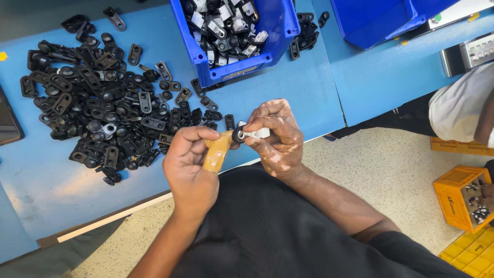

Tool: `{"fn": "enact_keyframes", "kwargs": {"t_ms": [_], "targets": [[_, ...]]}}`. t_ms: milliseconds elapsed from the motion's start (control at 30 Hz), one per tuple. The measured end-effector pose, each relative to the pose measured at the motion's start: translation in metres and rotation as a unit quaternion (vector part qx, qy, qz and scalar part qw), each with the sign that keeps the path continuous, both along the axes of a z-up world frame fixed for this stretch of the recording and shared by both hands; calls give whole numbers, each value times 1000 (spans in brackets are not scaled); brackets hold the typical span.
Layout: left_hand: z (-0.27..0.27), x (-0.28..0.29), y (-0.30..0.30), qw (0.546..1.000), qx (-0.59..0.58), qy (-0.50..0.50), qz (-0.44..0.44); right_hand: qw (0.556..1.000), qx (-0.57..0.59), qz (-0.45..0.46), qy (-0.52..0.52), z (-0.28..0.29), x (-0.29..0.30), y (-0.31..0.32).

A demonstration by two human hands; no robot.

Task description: The person repeatedly picks up small black plastic brackets and white plastic inserts, presses them together by hand, and places the assembled units into a blue bin. The process is continuous and repetitive, with the person handling items one at a time.

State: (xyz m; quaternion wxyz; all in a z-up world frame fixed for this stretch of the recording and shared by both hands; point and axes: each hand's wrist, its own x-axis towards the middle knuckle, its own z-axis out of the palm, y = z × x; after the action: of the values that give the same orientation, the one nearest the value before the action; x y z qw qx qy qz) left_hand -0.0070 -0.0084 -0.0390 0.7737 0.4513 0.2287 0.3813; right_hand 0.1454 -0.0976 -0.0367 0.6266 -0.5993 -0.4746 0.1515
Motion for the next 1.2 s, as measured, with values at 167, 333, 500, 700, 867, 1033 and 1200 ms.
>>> {"fn": "enact_keyframes", "kwargs": {"t_ms": [167, 333, 500, 700, 867, 1033, 1200], "targets": [[0, 8, -4, 998, 45, -45, 17, 986, -70, 74, -133, 11, 12, -13], [-1, 10, 3, 998, 33, 16, -42, 976, -66, 108, -175, -1, 12, -22], [-3, 13, -5, 994, -70, 11, -78, 984, -7, 64, -165, -11, 10, -37], [-1, 23, -16, 996, -7, 30, -85, 987, 26, 17, -157, -19, 8, -43], [13, 27, -22, 993, -13, 31, -116, 984, 33, -15, -173, -23, 11, -45], [17, 16, -30, 997, 39, 37, -62, 996, 50, 41, -62, -21, 7, -46], [-3, 17, -23, 995, 1, 64, -73, 986, -14, 49, -156, -5, 19, -39]]}}
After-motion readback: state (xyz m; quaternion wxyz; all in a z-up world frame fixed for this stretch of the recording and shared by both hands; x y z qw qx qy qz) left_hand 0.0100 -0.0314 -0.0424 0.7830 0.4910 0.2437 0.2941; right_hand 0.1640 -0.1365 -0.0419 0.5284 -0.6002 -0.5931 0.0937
